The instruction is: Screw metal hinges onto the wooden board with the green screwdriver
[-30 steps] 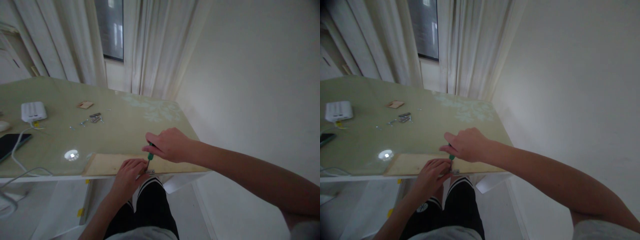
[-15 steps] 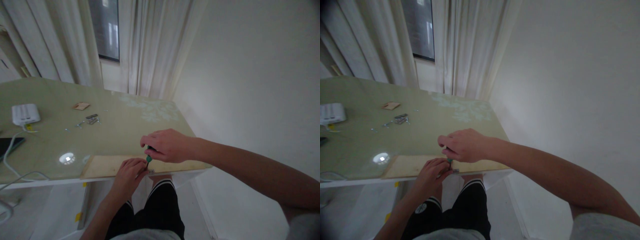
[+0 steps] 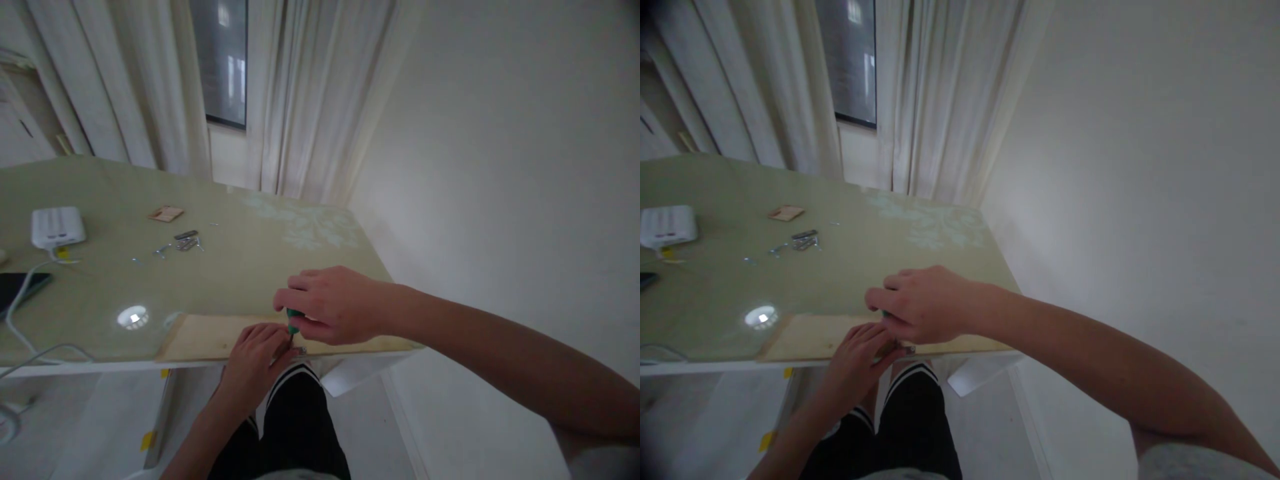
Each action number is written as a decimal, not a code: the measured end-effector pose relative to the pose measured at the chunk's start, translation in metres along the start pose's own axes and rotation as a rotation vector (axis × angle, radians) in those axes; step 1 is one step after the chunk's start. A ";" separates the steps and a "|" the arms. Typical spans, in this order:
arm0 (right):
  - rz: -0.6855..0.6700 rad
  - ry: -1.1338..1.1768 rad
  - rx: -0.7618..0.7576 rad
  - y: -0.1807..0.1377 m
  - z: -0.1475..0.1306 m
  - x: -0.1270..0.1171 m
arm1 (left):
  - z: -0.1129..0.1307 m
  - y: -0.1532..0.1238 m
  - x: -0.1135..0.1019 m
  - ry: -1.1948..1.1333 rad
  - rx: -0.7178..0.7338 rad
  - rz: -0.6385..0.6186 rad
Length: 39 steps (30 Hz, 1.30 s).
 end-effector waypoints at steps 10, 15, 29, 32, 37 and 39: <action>0.097 0.059 -0.008 -0.005 -0.004 0.002 | -0.001 0.000 -0.002 -0.001 -0.006 0.012; 0.167 0.157 0.040 -0.010 -0.002 0.002 | -0.001 -0.001 -0.003 -0.007 -0.005 0.020; 0.892 0.585 0.262 -0.026 0.005 0.048 | -0.001 -0.002 0.002 0.006 -0.049 0.007; 0.945 0.727 0.238 -0.024 0.001 0.064 | 0.001 -0.002 0.003 -0.016 -0.058 -0.023; 1.051 0.724 0.361 -0.030 0.005 0.079 | 0.002 -0.001 0.002 -0.061 -0.070 -0.003; 1.105 0.693 0.418 -0.036 0.007 0.084 | 0.000 0.000 0.003 -0.067 -0.083 0.007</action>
Point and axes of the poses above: each hand's wrist, its own y-axis towards the middle knuckle, its own x-axis out of the palm, z = x × y, the point moved 7 cm from there along y, towards the middle knuckle, and after that the axes turned 3 degrees about -x, right-handed, at the moved point
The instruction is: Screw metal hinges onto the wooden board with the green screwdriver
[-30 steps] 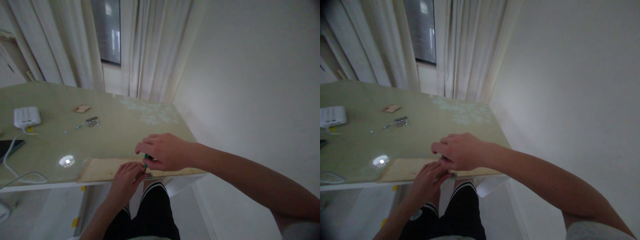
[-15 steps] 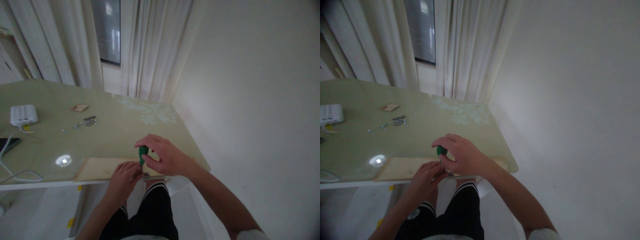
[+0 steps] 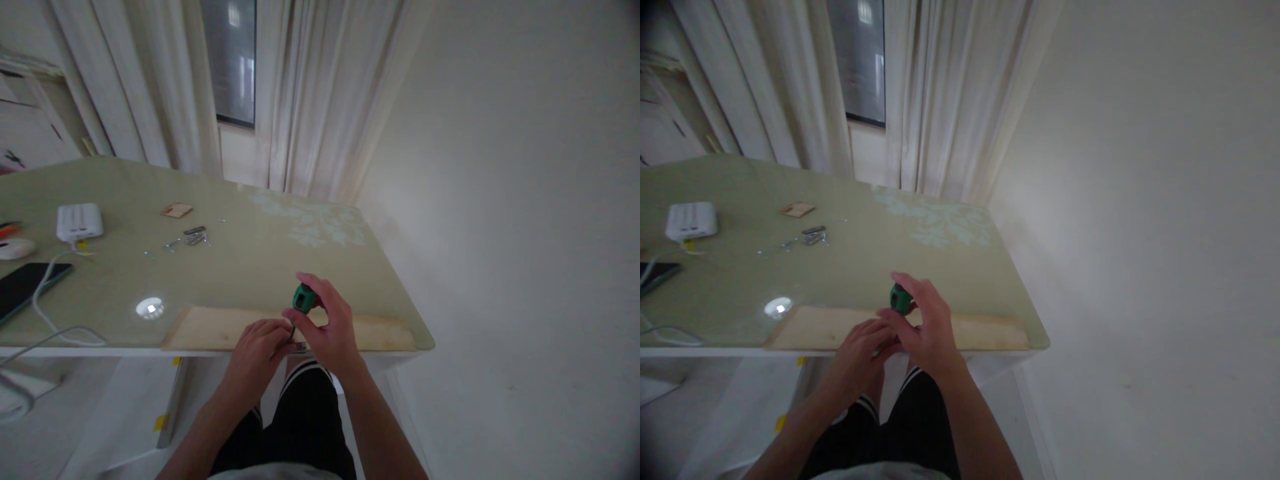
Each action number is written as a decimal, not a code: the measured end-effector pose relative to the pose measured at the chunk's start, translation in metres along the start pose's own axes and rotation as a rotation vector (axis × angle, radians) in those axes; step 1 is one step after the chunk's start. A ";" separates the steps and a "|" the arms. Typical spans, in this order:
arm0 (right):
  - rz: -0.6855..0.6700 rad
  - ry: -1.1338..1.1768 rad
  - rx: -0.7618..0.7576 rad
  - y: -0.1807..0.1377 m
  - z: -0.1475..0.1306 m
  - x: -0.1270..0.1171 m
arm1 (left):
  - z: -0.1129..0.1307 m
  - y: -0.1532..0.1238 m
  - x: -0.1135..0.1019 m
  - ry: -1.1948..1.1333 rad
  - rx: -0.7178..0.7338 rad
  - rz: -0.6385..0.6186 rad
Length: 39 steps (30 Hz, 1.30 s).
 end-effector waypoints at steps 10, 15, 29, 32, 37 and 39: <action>0.246 0.062 0.101 -0.025 0.029 -0.040 | 0.003 0.002 0.003 0.014 -0.049 -0.019; 0.231 0.050 0.145 -0.032 0.040 -0.035 | 0.015 0.005 0.010 -0.002 -0.030 -0.026; 0.274 0.085 0.019 -0.042 0.036 -0.035 | 0.014 0.006 0.011 0.006 -0.072 -0.070; 0.278 0.094 -0.017 -0.044 0.032 -0.037 | 0.014 0.005 0.012 0.008 -0.064 -0.062; 0.261 0.082 -0.048 -0.042 0.027 -0.037 | 0.013 0.005 0.011 0.017 -0.046 -0.061; 0.250 0.079 -0.048 -0.041 0.027 -0.036 | 0.014 0.005 0.010 0.016 -0.043 -0.059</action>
Point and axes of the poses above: each hand's wrist, its own y-axis towards the middle knuckle, its own x-axis out of the palm, z = x × y, the point moved 7 cm from there along y, towards the middle knuckle, and after that the axes turned 3 degrees about -x, right-handed, at the moved point
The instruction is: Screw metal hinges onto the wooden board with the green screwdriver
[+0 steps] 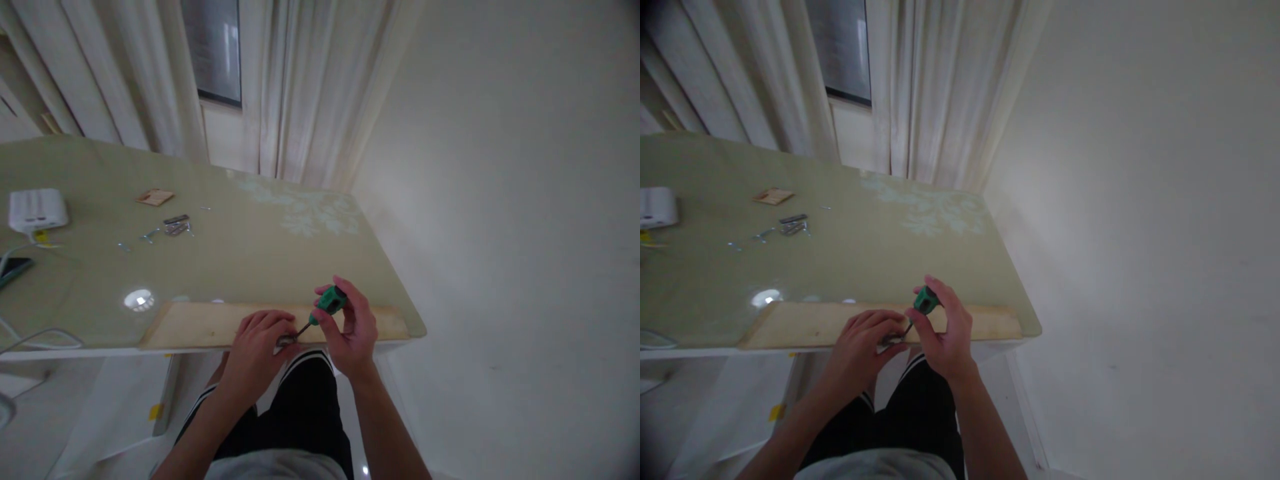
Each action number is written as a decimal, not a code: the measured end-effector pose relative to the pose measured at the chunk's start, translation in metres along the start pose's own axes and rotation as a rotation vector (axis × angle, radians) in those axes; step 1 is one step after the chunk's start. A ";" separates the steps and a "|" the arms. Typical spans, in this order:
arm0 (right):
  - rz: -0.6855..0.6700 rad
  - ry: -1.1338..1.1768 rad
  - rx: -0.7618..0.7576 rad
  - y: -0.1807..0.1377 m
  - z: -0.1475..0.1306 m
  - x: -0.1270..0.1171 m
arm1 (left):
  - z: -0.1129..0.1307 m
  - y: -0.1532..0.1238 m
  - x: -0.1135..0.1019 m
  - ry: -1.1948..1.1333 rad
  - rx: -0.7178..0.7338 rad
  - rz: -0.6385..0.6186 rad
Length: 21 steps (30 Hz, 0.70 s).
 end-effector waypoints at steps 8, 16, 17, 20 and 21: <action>-0.082 0.018 -0.067 0.004 -0.013 0.007 | 0.003 0.000 -0.001 0.006 -0.025 -0.001; 0.042 -0.110 -0.139 0.009 -0.026 -0.005 | 0.009 -0.005 0.002 0.030 0.017 0.052; 0.031 -0.107 -0.122 0.010 -0.026 -0.006 | 0.010 -0.005 0.002 0.031 0.020 0.062; -0.113 -0.024 -0.066 0.015 -0.024 -0.001 | 0.011 -0.006 0.002 0.028 0.032 0.080; -0.157 0.007 -0.058 0.016 -0.025 0.001 | 0.011 -0.006 0.001 0.026 0.035 0.081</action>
Point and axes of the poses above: each hand's wrist, its own y-axis towards the middle knuckle, its own x-axis out of the palm, z = x × y, the point moved 7 cm from there along y, towards the middle knuckle, and after that the axes turned 3 degrees about -x, right-handed, at the moved point
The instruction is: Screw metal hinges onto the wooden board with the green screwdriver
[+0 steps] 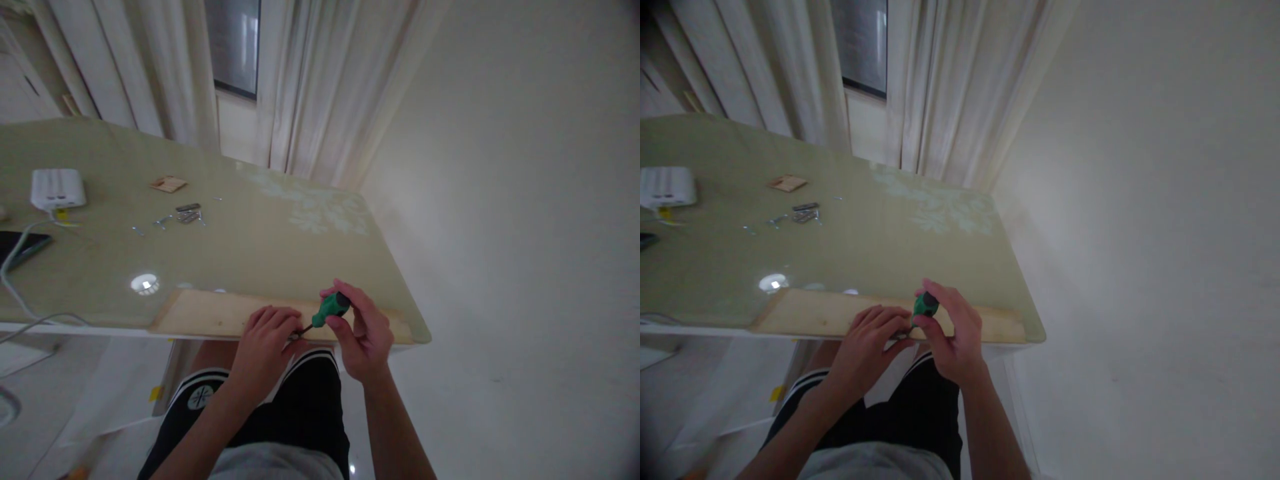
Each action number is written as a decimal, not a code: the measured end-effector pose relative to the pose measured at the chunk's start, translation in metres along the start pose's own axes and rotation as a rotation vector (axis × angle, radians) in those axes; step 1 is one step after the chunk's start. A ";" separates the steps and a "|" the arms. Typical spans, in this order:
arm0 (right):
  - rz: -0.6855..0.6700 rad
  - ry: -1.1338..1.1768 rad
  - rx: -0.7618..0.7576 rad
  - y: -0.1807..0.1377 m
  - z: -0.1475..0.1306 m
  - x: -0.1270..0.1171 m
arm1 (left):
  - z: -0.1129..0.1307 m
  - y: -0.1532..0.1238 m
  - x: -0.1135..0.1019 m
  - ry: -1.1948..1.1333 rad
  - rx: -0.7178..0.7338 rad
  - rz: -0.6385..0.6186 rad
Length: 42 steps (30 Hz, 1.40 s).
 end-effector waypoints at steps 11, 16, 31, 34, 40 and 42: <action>-0.019 0.002 -0.007 0.003 0.000 0.008 | 0.003 0.000 0.002 0.040 -0.017 0.020; -0.088 -0.079 0.033 0.007 0.001 0.008 | 0.004 -0.001 0.002 0.045 -0.027 0.007; -0.234 -0.678 -0.067 0.028 -0.011 -0.004 | 0.000 -0.001 0.004 0.054 0.000 -0.011; -0.391 -0.772 -0.012 0.045 -0.011 -0.004 | 0.001 -0.001 0.004 0.061 0.006 -0.012; -0.973 -0.438 -0.209 0.057 -0.042 0.010 | -0.001 -0.001 0.005 0.061 0.011 -0.001; -1.020 -0.673 -0.062 0.064 -0.033 0.007 | -0.001 -0.002 0.005 0.055 0.014 0.004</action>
Point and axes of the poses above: each hand's wrist, its own y-axis towards the middle knuckle, its own x-axis out of the palm, z = x × y, the point moved 7 cm from there along y, towards the middle knuckle, and after that the axes turned 3 degrees about -x, right-handed, at the moved point
